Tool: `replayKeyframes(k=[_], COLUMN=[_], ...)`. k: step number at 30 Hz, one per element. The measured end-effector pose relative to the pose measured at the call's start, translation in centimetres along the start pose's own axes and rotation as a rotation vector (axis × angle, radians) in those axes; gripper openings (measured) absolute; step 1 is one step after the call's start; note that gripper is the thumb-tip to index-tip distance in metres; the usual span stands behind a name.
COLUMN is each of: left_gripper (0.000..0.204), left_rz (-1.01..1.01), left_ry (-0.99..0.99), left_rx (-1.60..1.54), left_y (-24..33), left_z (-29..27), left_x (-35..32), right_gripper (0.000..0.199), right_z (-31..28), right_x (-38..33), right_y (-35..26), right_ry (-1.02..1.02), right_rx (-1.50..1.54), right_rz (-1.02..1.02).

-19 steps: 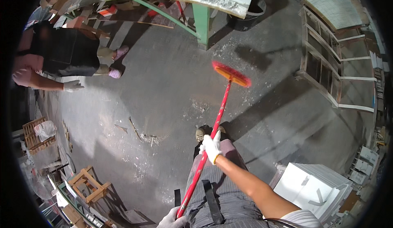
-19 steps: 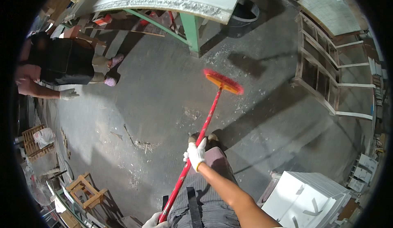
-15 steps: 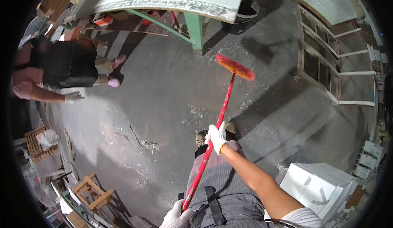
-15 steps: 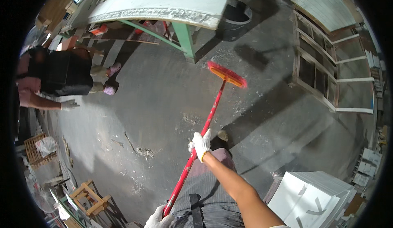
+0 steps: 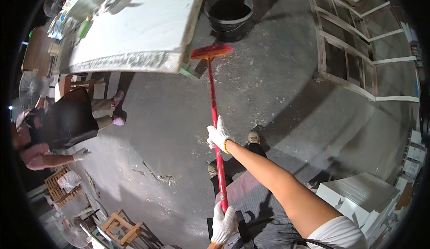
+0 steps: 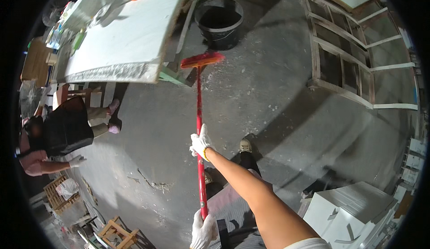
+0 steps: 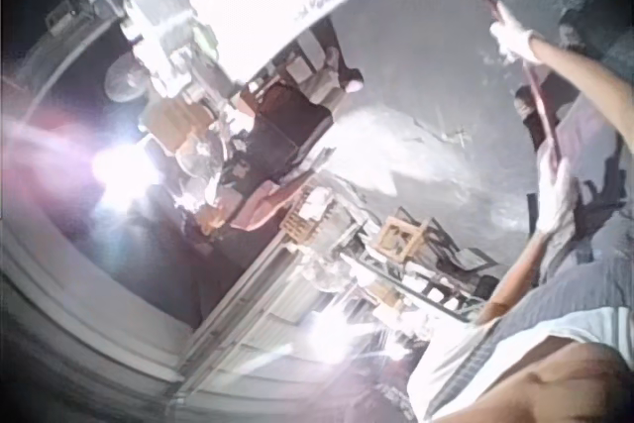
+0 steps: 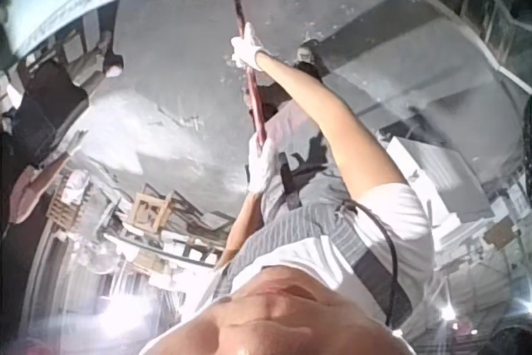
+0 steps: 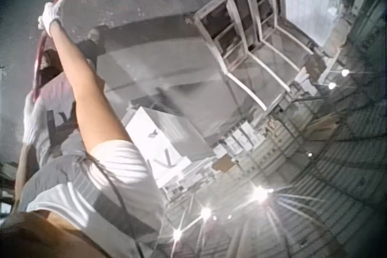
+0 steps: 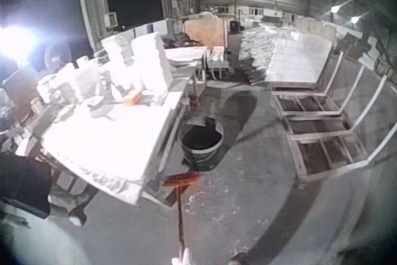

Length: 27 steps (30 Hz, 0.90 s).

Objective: The person sweeps debris and dust on a concrete workshop floor using a red broom. They move around the space, sweeping near workbenches, pallets, and a fan, while another person works nearby.

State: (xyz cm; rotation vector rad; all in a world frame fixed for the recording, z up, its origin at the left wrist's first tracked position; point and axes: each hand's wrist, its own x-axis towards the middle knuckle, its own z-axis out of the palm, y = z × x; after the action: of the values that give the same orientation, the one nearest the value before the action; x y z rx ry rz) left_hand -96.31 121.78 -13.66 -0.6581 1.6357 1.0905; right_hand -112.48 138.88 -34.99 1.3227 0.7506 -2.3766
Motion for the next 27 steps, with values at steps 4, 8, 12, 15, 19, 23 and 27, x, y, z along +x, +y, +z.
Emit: replayKeyframes(k=[4, 8, 12, 15, 19, 23, 27], left_gripper=[0.041, 0.038, 0.034, 0.019, 0.011, 0.036, 0.035], left_rz=[-0.038, 0.235, 0.389, 0.334, 0.304, -0.02, -0.476], left_ry=[0.036, 0.115, 0.019, 0.082, -0.191, -0.188, -0.289], left_rx=[-0.167, -0.187, -0.177, -0.197, -0.331, -0.28, -0.497], left_y=[3.5, 3.6, 14.5, 21.0, 21.3, 13.9, 9.3], left_z=[7.3, 12.5, 14.7, 14.4, 15.5, 17.2, 12.9], left_x=[5.1, 16.5, 24.2, 29.2, 30.1, 19.3, 5.5], right_gripper=[0.083, 0.058, 0.052, 0.045, 0.039, 0.036, 0.038], right_z=[-2.3, -5.4, -5.4, -4.1, -5.2, -7.8, -8.0], right_x=[2.0, 6.8, 9.2, 10.2, 11.0, 9.7, 7.0], right_y=[-3.1, -6.1, -11.2, -15.7, -18.2, -13.9, -8.9], right_ry=[-0.039, 0.015, 0.132, 0.088, 0.099, 0.167, 0.177], right_rx=[-0.136, -0.512, -0.518, -0.499, -0.458, -0.405, -0.36], right_rz=[0.032, -0.04, -0.081, -0.141, -0.147, -0.039, 0.139])
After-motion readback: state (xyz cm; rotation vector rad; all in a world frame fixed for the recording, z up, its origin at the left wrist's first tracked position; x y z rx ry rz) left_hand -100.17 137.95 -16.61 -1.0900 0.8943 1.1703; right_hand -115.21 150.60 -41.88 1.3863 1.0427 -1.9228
